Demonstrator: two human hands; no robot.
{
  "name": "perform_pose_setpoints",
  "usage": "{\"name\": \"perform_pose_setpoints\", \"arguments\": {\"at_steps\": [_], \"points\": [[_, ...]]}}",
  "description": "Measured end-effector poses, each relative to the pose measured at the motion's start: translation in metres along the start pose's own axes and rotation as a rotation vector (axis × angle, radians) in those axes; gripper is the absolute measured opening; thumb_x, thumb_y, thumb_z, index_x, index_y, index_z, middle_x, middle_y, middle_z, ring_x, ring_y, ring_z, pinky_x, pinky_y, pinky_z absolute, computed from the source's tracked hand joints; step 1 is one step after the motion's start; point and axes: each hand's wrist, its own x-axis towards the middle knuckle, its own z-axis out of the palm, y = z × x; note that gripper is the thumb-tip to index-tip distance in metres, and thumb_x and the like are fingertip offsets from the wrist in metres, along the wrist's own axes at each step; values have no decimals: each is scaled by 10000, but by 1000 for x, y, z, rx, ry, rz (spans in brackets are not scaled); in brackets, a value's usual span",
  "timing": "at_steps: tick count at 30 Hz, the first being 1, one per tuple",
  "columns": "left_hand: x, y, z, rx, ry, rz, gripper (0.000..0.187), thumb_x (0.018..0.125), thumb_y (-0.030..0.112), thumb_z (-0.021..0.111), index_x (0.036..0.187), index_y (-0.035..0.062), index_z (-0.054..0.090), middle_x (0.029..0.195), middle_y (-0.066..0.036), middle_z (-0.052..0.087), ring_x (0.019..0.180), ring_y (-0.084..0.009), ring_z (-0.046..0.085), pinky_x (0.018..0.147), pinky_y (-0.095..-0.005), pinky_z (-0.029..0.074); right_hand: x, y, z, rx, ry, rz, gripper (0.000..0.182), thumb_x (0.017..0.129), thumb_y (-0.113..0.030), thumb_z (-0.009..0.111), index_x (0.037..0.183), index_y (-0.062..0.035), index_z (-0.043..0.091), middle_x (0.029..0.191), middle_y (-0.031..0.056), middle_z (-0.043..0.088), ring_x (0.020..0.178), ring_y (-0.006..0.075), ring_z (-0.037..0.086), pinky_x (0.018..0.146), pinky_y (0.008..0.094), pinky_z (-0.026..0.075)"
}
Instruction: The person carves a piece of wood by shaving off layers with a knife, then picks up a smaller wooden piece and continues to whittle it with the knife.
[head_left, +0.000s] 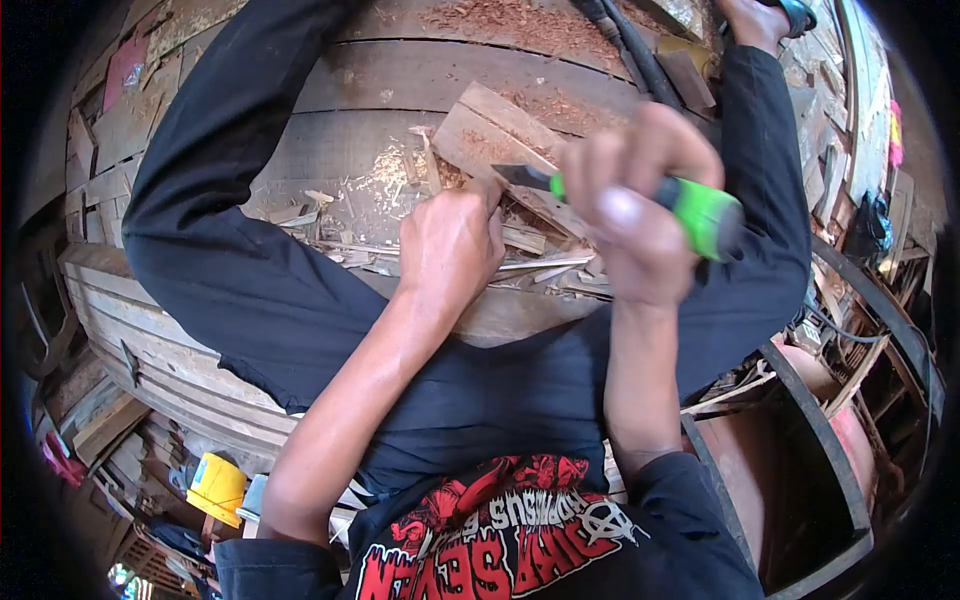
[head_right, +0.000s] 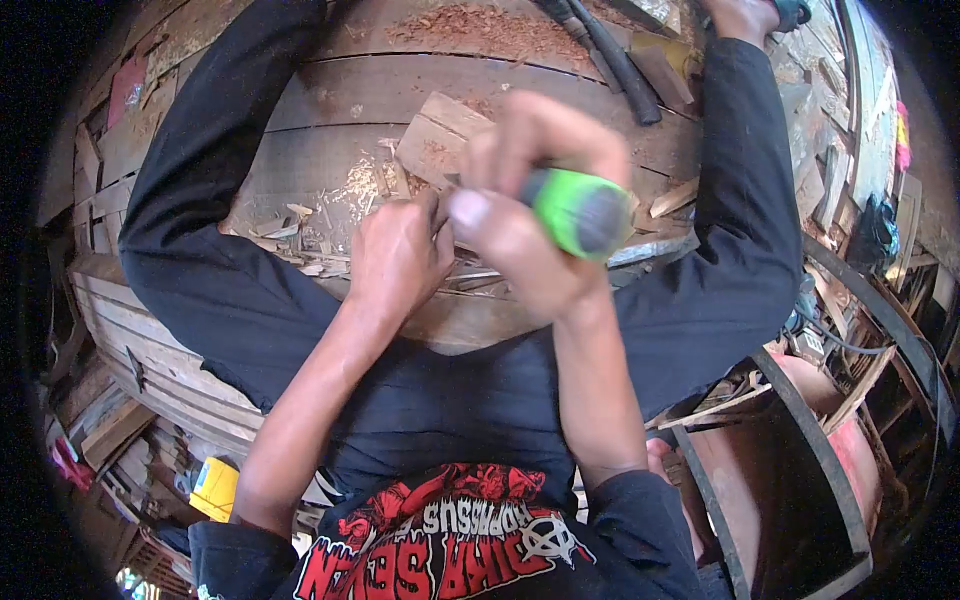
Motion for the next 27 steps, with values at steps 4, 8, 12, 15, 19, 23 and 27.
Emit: {"name": "perform_pose_setpoints", "arguments": {"at_steps": [4, 8, 12, 15, 19, 23, 27], "points": [[-2, 1, 0, 19, 0, -5, 328, 884, 126, 685, 1211, 128, 696, 773, -219, 717, 750, -411, 739, 684, -522, 602, -3, 7, -3, -191, -45, -1, 323, 793, -123, 720, 737, -120, 403, 600, -26, 400, 505, 97, 371, 510, 264, 276], [-1, 5, -2, 24, -22, 1, 354, 887, 121, 678, 1241, 134, 694, 784, -221, 720, 753, -411, 739, 691, -521, 602, -2, 8, -9, -134, -9, 82, 305, 788, -83, 701, 735, -111, 403, 594, -19, 424, 507, 80, 354, 494, 263, 280], [-5, -2, 7, 7, 32, 24, 365, 889, 113, 668, 1253, 122, 695, 786, -225, 719, 760, -411, 740, 695, -518, 604, 2, -7, -4, -6, -51, -69, 290, 776, -18, 696, 738, -90, 418, 584, -10, 454, 516, 63, 387, 482, 246, 310], [0, 7, -1, -1, 3, -1, 360, 885, 102, 663, 1242, 109, 705, 787, -227, 721, 769, -411, 741, 699, -516, 603, -3, 21, -11, -83, -37, 39, 297, 789, -27, 697, 723, -89, 415, 584, -20, 464, 504, 52, 406, 460, 235, 316], [3, 10, -4, 19, 7, -40, 306, 880, 85, 655, 1179, 97, 720, 791, -233, 722, 782, -416, 743, 699, -517, 601, -1, -2, -1, -56, -15, -4, 299, 796, -90, 702, 730, -95, 410, 605, -27, 433, 517, 67, 372, 492, 256, 286], [1, 11, -2, 19, -18, -36, 260, 889, 94, 638, 1138, 76, 713, 784, -239, 720, 773, -423, 741, 696, -530, 597, -6, 18, -11, -199, -121, 3, 300, 814, -111, 704, 740, -108, 413, 607, -12, 428, 520, 77, 368, 502, 279, 292], [5, 18, -7, 9, -27, -50, 249, 890, 96, 634, 1127, 61, 705, 780, -232, 722, 767, -421, 742, 691, -520, 600, 0, 25, -10, -207, -42, -9, 263, 784, -45, 677, 702, -99, 433, 597, -7, 456, 520, 68, 405, 479, 252, 303]]}}
